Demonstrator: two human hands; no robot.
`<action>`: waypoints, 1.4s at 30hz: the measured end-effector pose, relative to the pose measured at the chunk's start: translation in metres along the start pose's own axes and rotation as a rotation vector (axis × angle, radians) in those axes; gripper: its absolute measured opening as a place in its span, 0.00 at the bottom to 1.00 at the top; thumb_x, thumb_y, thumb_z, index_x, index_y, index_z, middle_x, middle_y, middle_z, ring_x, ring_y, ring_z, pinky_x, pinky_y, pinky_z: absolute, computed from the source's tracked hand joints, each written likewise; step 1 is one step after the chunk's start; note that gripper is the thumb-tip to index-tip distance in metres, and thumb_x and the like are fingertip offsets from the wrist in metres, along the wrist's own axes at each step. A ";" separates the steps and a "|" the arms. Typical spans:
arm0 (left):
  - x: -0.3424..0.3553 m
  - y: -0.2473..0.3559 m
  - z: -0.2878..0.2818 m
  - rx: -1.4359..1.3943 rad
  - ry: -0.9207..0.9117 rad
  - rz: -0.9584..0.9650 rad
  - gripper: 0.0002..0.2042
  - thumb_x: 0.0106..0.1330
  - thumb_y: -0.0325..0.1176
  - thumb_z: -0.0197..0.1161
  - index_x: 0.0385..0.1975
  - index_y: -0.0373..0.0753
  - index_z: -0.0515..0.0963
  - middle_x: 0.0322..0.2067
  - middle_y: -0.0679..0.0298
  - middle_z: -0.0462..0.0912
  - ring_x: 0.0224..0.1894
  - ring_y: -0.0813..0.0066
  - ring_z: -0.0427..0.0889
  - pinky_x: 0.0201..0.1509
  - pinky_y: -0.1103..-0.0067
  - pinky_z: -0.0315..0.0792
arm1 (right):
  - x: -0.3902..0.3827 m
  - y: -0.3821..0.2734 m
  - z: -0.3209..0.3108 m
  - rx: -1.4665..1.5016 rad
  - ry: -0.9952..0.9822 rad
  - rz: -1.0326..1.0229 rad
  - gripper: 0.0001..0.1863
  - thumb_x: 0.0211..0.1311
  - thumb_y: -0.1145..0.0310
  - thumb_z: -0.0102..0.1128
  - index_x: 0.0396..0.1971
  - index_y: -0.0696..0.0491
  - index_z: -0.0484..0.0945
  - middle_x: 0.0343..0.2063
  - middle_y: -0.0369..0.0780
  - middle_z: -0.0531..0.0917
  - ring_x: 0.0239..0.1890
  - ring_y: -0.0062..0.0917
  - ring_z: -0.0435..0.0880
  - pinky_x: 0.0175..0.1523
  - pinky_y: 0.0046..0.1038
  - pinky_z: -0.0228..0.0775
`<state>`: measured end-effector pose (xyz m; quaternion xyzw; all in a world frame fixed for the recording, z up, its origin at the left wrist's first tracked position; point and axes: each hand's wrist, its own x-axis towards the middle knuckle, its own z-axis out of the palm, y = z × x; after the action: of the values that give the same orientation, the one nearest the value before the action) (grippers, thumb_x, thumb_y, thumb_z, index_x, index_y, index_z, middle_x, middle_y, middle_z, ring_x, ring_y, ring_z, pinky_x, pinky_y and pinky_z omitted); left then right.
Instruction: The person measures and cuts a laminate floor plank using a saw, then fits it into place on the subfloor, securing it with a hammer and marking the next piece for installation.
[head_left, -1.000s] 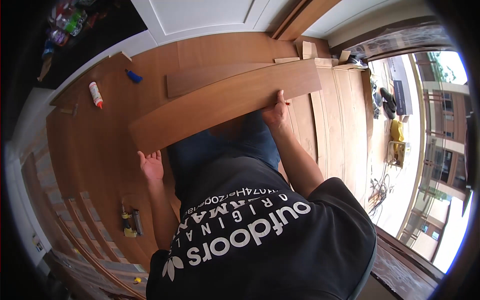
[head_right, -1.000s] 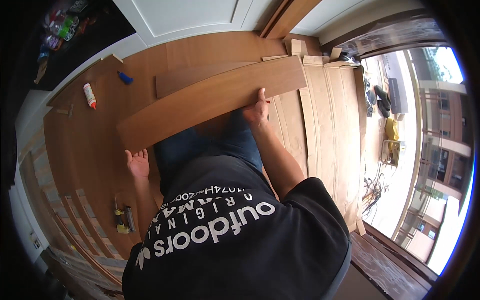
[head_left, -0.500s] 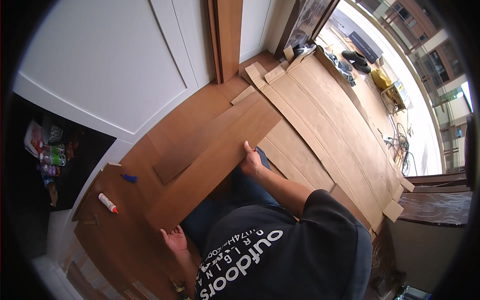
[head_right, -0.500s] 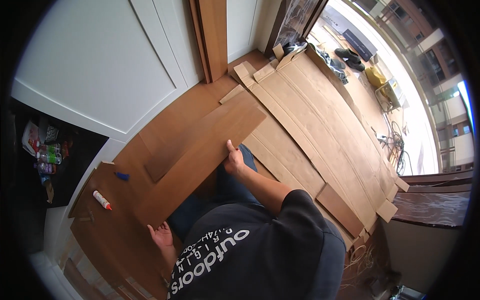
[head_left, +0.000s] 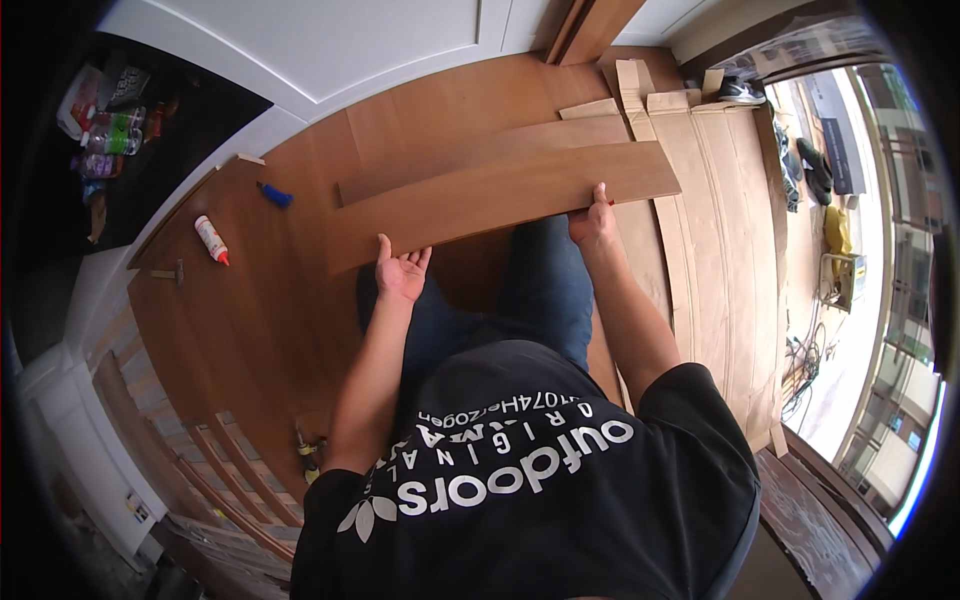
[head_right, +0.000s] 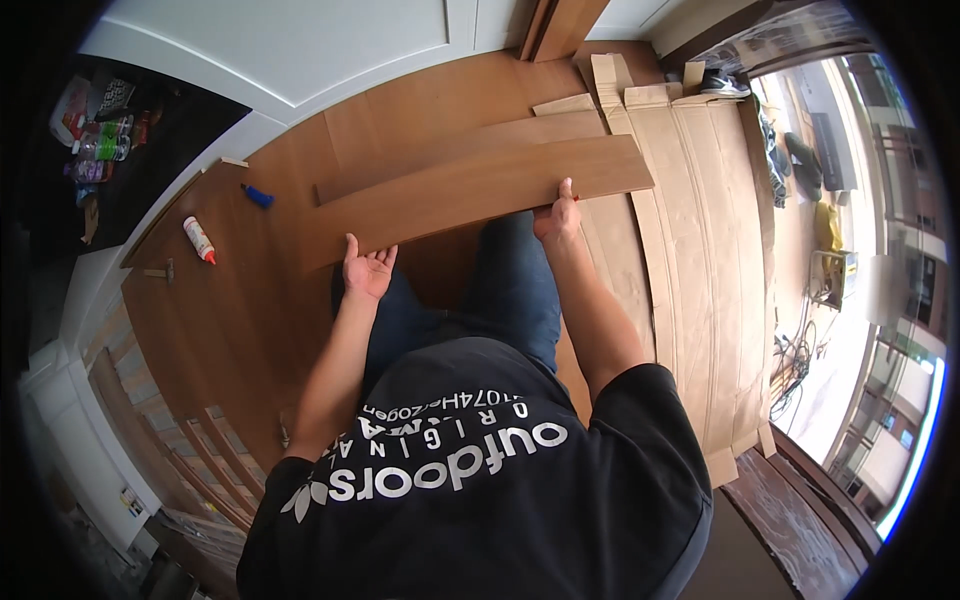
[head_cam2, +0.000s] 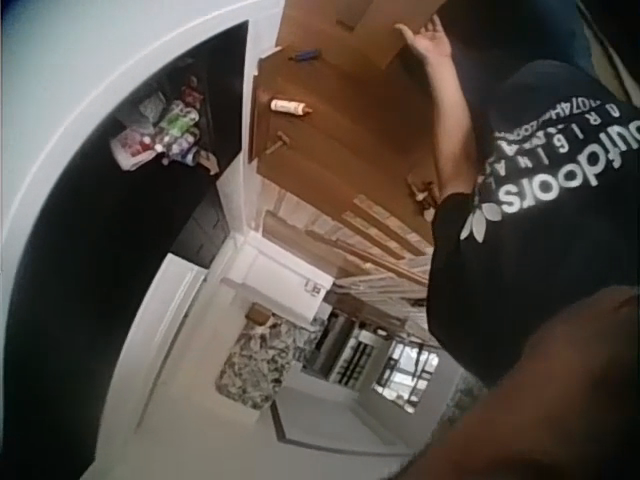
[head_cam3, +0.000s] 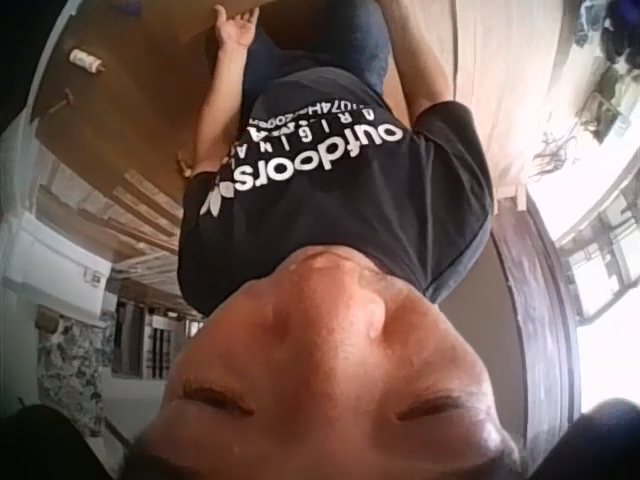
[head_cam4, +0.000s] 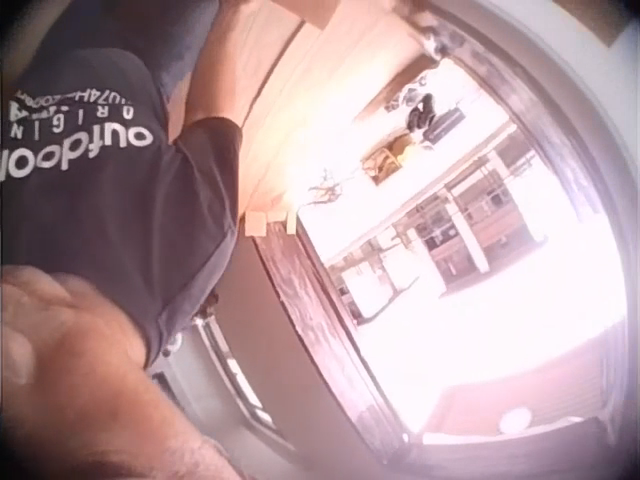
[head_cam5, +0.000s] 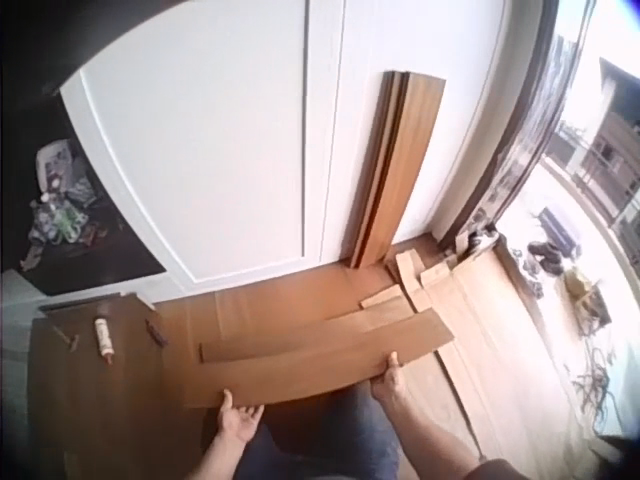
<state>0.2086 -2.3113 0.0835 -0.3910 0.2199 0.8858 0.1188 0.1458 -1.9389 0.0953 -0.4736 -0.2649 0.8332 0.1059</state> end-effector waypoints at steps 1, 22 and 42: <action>0.012 -0.007 0.008 0.003 0.054 -0.004 0.32 0.76 0.60 0.57 0.69 0.42 0.70 0.68 0.62 0.73 0.70 0.60 0.72 0.74 0.63 0.69 | 0.026 -0.003 -0.007 0.039 -0.008 0.049 0.23 0.82 0.55 0.50 0.68 0.50 0.69 0.64 0.39 0.79 0.63 0.39 0.79 0.69 0.50 0.74; 0.175 0.038 -0.029 0.146 0.307 -0.271 0.37 0.72 0.65 0.60 0.68 0.39 0.70 0.65 0.60 0.77 0.64 0.62 0.77 0.66 0.69 0.72 | 0.189 -0.155 0.204 -0.638 0.189 -0.527 0.47 0.62 0.49 0.75 0.72 0.61 0.63 0.67 0.52 0.72 0.71 0.39 0.69 0.73 0.36 0.62; 0.117 0.016 -0.037 1.027 0.157 -0.002 0.12 0.81 0.37 0.57 0.57 0.40 0.78 0.46 0.63 0.87 0.43 0.75 0.86 0.47 0.79 0.79 | 0.125 -0.366 0.206 -0.669 -0.816 -0.903 0.29 0.57 0.51 0.82 0.51 0.54 0.81 0.42 0.31 0.83 0.47 0.20 0.79 0.58 0.25 0.70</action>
<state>0.1483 -2.3386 -0.0207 -0.3479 0.6339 0.6317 0.2793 -0.1218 -1.6496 0.2867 0.0270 -0.6971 0.6929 0.1823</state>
